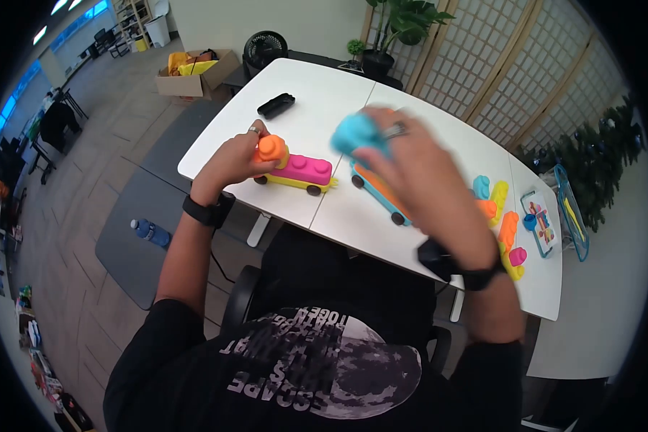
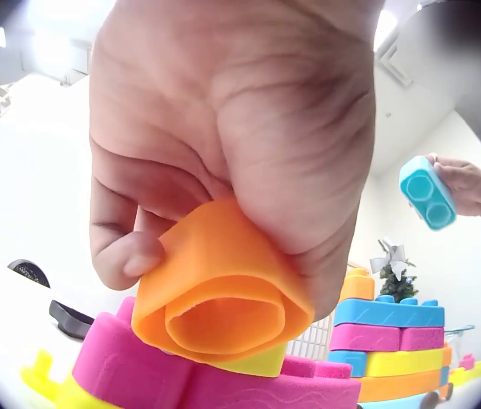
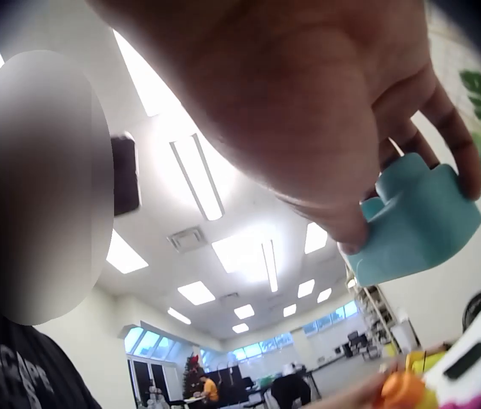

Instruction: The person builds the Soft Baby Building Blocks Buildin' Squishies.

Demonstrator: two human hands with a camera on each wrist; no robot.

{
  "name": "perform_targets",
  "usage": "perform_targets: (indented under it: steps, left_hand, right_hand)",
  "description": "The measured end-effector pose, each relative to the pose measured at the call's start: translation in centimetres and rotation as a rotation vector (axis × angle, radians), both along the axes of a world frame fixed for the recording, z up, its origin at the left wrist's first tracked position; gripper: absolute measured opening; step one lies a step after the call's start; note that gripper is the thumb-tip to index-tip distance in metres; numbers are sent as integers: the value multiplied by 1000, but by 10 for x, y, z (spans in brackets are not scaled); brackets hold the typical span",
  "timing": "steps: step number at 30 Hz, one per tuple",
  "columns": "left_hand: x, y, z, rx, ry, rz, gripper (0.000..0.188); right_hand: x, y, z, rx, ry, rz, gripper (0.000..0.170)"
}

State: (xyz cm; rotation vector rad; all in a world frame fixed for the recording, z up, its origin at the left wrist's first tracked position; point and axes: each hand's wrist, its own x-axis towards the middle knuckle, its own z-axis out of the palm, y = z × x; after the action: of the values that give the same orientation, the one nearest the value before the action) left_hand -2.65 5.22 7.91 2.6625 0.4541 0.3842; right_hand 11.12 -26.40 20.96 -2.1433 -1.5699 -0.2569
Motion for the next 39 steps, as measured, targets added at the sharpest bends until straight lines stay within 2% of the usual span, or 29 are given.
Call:
perform_targets:
  steps: [1,3,4,7,11,15,18,21,22,25,26,28,29,31,32,35,37,39]
  left_hand:
    - [-1,2,-4,12,-21,-16,55]
    - [1,9,-12,43,-72,-42,57]
    - [4,15,-20,69,-71,-51,67]
    - [3,16,-21,64,-91,-83,68]
    - [2,8,-13,39,-62,-52,65]
    - [3,6,-17,59,-82,-40,62]
    - [5,4,-15,9,-59,-43,62]
    - [5,8,-9,-23,-67,-102,63]
    - [4,7,1,-35,-37,-90,65]
    - [5,-4,35,35,-216,-125,62]
    - [11,-8,36,139,-397,-196,63]
    - [22,-24,50,164,-337,-239,62]
    - [28,-32,54,172,-308,-257,61]
    - [43,-36,47,153,-245,-308,60]
    - [50,-37,40,155,-233,-331,60]
    - [71,-36,17,142,-239,-381,59]
    - [76,-43,6,125,-241,-352,59]
    - [74,-50,2,227,-259,-335,61]
  right_hand:
    - [-14,16,-20,-110,25,-44,50]
    - [-7,51,-75,-78,-79,36,49]
    - [-5,68,-96,-75,-81,20,48]
    - [-2,103,-125,-129,-69,-44,47]
    - [2,120,-140,-144,-105,-98,46]
    - [9,115,-154,-12,-37,25,48]
    - [13,114,-163,55,-66,17,44]
    - [14,110,-149,-55,52,-4,43]
    - [18,109,-152,-17,73,27,48]
    - [12,102,-140,-71,215,-5,53]
    - [13,102,-149,-56,244,-24,59]
    - [19,105,-176,-33,297,-58,72]
    - [20,108,-179,9,346,-70,71]
    - [20,110,-186,91,450,-99,68]
    - [22,112,-188,82,565,-124,75]
    - [21,109,-178,57,637,-230,73]
    - [24,108,-183,99,631,-192,72]
    - [27,107,-189,111,618,-145,72]
